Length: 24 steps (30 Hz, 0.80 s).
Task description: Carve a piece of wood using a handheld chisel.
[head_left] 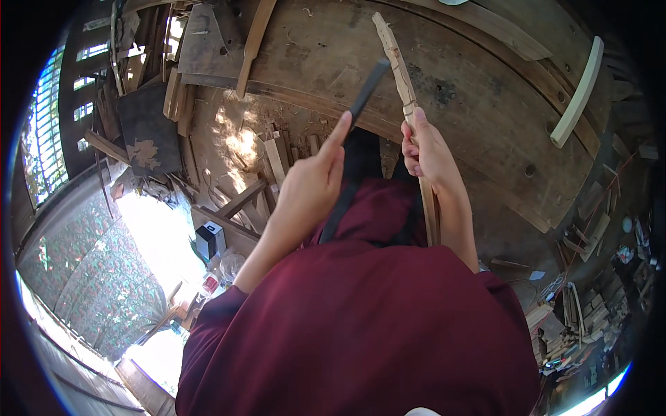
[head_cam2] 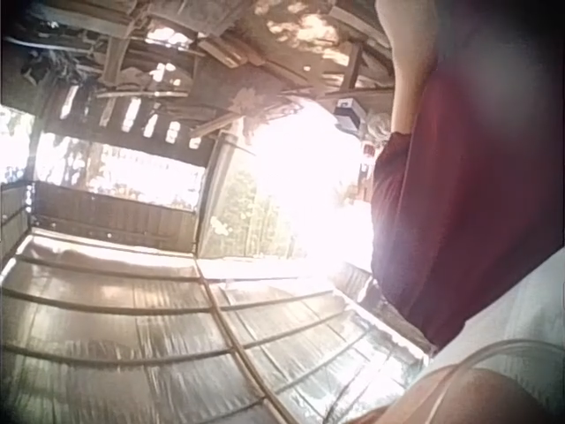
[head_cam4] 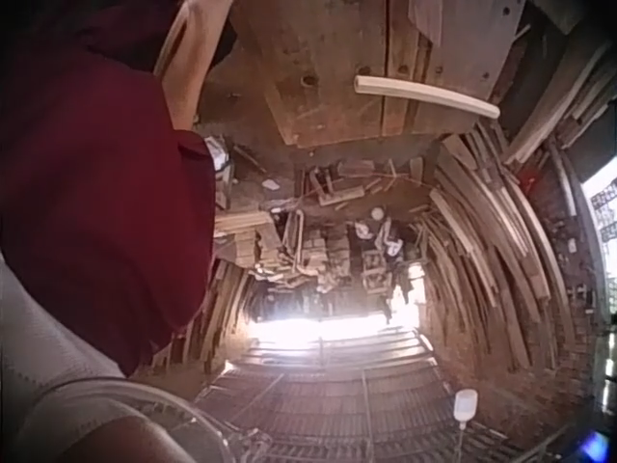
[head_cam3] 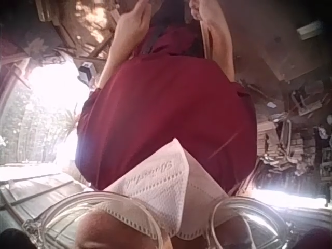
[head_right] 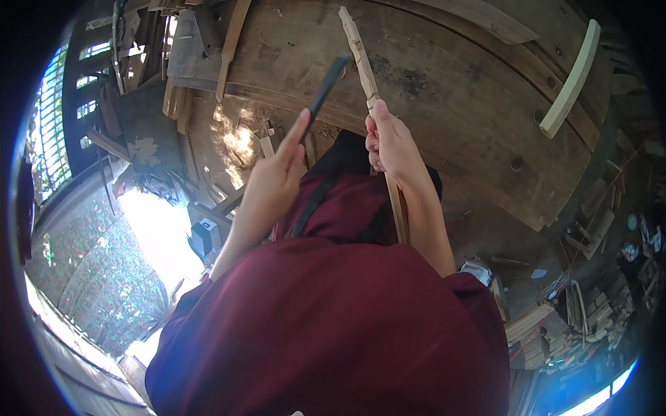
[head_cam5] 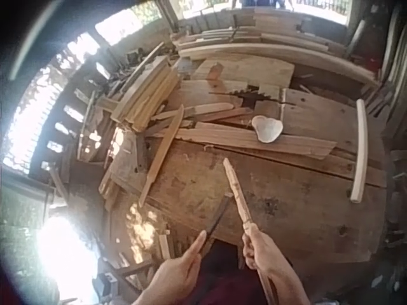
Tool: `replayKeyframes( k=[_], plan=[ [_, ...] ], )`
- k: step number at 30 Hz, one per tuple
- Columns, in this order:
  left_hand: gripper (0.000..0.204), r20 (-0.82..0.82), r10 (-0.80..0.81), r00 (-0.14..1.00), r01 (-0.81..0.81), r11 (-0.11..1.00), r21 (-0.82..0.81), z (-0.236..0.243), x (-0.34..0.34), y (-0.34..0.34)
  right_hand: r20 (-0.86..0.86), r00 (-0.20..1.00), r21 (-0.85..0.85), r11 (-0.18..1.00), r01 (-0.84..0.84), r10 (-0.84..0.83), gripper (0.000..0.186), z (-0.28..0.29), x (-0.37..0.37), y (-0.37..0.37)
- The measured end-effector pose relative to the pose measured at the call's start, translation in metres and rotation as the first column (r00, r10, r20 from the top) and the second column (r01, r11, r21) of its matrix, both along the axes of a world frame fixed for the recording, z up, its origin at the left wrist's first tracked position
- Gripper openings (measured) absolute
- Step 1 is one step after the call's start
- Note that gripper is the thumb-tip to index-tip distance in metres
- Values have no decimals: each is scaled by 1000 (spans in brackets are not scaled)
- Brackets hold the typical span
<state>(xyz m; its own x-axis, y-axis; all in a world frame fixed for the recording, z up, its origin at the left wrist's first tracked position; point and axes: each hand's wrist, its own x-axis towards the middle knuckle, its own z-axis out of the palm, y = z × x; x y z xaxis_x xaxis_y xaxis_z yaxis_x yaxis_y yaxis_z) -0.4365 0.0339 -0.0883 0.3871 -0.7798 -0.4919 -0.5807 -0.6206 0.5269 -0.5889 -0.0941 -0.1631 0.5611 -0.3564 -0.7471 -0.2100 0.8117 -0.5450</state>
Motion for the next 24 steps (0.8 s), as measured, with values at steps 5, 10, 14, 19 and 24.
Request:
replayKeyframes(
  k=[5,10,14,19,24],
  plan=[
    [59,-14,-19,1000,19,999,27,-10,-16,4,-46,999,-23,1000,-13,12,53,5,7,-4],
    [61,-45,8,999,-9,999,-33,-22,-20,-4,-56,998,-36,999,-17,15,54,2,10,-6],
    [64,81,-33,996,32,999,3,-24,-24,-9,-52,999,-69,997,-15,11,54,2,12,-6],
    [61,107,-32,994,27,999,47,-25,-23,-26,-78,997,-133,991,1,-11,53,-3,14,-8],
    [62,184,-46,982,41,999,35,-45,-23,-37,-68,997,-39,999,33,-36,52,-1,14,-15]
  ],
)
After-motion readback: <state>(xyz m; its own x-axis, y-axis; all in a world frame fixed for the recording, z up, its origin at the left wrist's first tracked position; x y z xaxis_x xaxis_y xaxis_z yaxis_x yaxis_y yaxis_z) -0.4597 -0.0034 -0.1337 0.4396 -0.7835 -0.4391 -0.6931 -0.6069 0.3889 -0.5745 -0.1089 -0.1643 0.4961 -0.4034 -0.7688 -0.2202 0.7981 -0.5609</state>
